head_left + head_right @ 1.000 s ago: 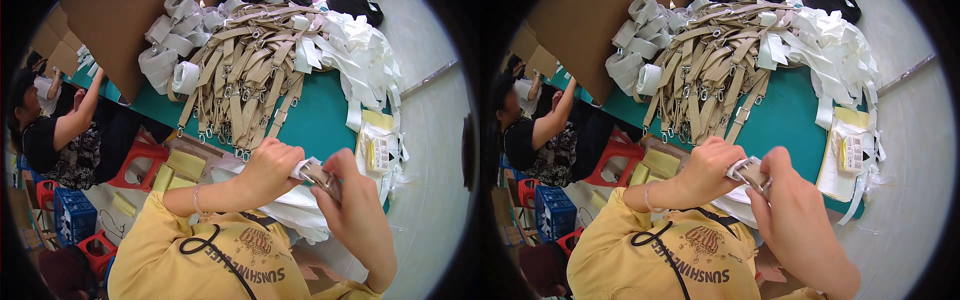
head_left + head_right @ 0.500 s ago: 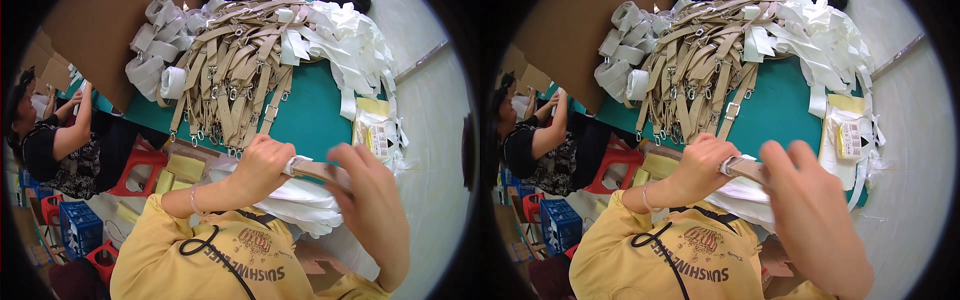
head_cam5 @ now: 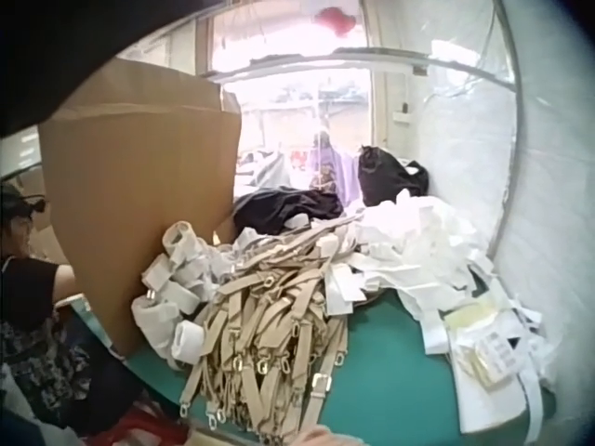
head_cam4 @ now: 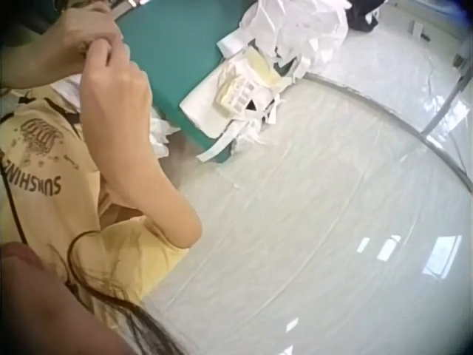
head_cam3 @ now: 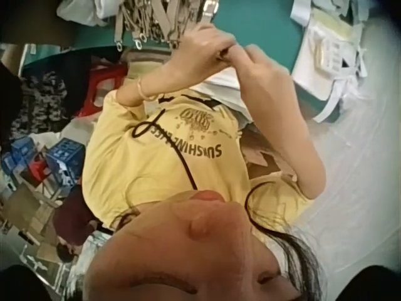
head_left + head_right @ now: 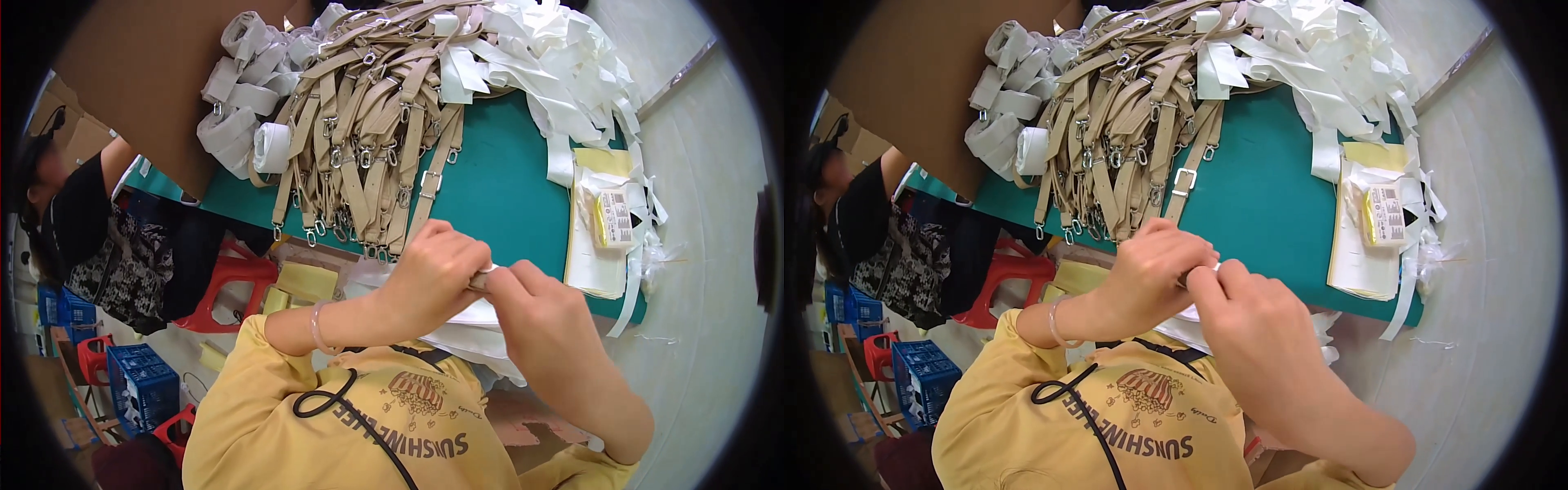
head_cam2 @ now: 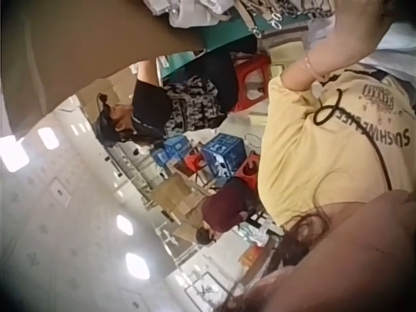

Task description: Assembling and wrapping belt straps with white protective material in a factory setting.

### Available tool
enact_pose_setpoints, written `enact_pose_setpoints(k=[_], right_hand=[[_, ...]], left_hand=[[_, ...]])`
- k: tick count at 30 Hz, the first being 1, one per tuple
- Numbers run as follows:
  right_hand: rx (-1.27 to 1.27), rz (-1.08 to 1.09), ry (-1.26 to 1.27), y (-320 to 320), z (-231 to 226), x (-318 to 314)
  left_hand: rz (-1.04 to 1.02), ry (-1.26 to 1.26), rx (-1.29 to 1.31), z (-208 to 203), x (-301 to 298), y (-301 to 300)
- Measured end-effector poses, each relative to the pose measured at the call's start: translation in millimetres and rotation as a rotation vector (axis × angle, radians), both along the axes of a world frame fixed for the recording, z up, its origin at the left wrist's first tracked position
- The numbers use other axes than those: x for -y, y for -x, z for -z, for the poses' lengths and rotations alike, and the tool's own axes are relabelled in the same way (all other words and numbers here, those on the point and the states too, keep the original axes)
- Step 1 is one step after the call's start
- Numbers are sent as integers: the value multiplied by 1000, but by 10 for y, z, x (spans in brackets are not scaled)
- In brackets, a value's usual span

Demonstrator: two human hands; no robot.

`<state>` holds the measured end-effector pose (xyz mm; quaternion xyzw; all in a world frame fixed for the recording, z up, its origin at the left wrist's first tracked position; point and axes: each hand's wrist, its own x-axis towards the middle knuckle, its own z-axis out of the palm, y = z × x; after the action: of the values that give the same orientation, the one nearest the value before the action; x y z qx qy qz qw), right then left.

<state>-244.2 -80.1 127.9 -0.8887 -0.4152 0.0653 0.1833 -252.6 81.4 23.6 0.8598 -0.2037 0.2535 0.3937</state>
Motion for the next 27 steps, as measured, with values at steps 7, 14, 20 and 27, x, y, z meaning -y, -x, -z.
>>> enact_pose_setpoints(k=[7, 14, 20, 27], right_hand=[[-89, 116, -226, -222, -199, 284], [13, 100, -327, -161, -161, 504], [64, 80, -413, -249, -278, 505], [33, -1, -236, -216, -357, 373]], left_hand=[[380, 94, -501, -125, -288, -50], [388, 95, -526, 115, -81, 50], [375, 208, -540, 97, -30, 5], [506, 191, -191, -171, 60, -19]])
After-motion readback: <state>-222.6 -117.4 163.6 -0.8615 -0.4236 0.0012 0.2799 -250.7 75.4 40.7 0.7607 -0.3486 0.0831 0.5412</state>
